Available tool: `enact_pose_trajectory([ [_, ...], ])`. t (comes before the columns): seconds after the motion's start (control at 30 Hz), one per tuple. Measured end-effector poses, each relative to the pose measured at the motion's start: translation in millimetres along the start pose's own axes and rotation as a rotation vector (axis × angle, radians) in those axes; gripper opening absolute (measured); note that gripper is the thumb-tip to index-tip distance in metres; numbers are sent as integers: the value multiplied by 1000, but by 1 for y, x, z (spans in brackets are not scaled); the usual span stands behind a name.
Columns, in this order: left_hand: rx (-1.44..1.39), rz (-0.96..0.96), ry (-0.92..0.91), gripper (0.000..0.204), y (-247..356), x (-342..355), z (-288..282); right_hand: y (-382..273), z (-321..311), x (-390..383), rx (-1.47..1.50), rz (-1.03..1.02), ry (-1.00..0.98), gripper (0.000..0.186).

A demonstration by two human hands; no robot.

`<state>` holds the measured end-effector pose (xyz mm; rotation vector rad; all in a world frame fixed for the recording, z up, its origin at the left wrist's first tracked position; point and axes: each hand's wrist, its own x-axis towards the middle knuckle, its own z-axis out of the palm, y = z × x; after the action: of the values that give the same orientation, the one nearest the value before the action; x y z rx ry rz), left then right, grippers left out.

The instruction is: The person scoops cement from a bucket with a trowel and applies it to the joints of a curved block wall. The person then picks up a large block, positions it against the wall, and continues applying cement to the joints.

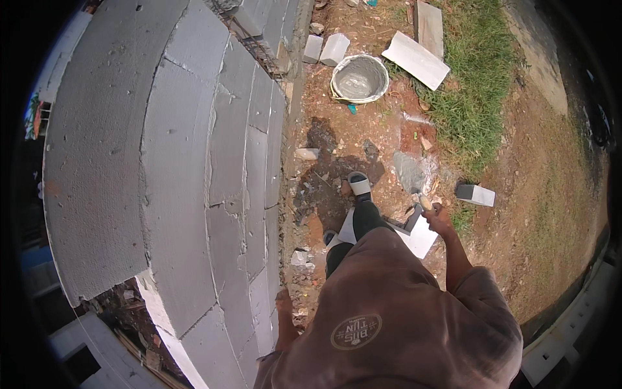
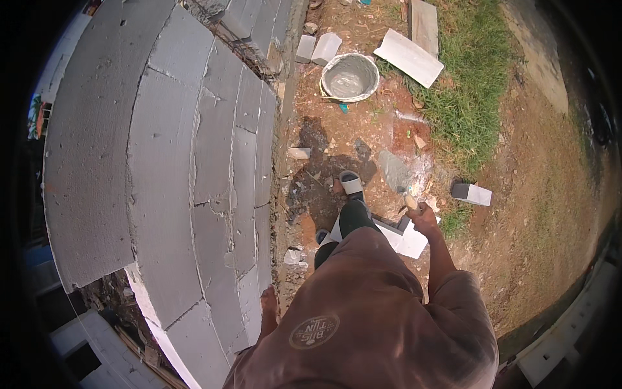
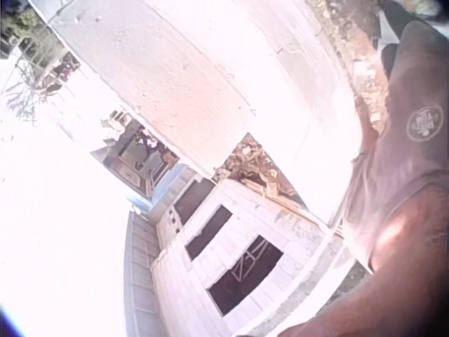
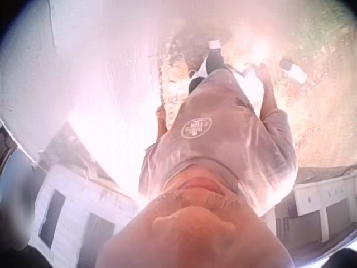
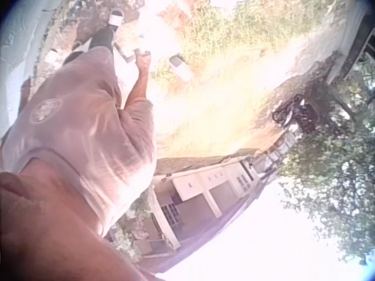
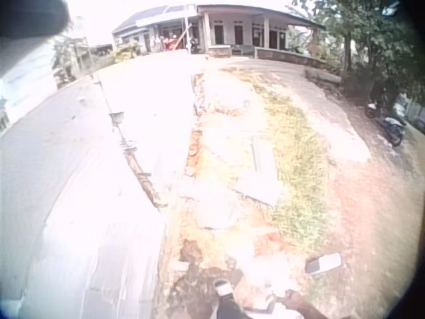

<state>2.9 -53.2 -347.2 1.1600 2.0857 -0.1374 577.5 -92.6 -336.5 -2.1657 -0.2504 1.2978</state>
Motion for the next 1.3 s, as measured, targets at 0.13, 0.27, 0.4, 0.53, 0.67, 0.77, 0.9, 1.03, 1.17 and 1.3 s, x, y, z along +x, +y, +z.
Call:
enact_pose_trajectory([
  [0.13, 40, 95, -111, 48, 78, 72, 20, 29, -11, -17, 176, 231, 167, 35],
  [0.27, -43, 288, -292, 48, 258, 111, 86, 39, -34, 19, 210, 226, 179, 32],
  [0.4, -201, 348, -397, 56, 428, 200, 219, 10, -59, 87, 0, 350, 126, 33],
  [0.53, -687, -20, -503, 77, 586, 275, 339, 11, -90, 131, -107, 447, 113, 35],
  [0.67, -1046, -248, -414, 84, 687, 317, 379, 2, -118, 148, -136, 618, 71, 36],
  [0.77, -941, -308, -276, 78, 720, 337, 370, -19, -140, 160, -202, 610, -26, 45],
  [0.9, -554, -53, -35, 69, 765, 324, 313, -75, -173, 195, -231, 474, -110, 44],
  [1.03, -315, 287, 197, 59, 750, 273, 235, -221, -177, 232, -501, -112, -198, 45],
  [1.17, -220, 315, 199, 62, 729, 196, 123, -329, -133, 262, -901, -534, -388, 51],
  [1.3, 14, 282, 252, 68, 709, 136, 48, -423, -33, 243, -1240, -913, -559, 49],
])
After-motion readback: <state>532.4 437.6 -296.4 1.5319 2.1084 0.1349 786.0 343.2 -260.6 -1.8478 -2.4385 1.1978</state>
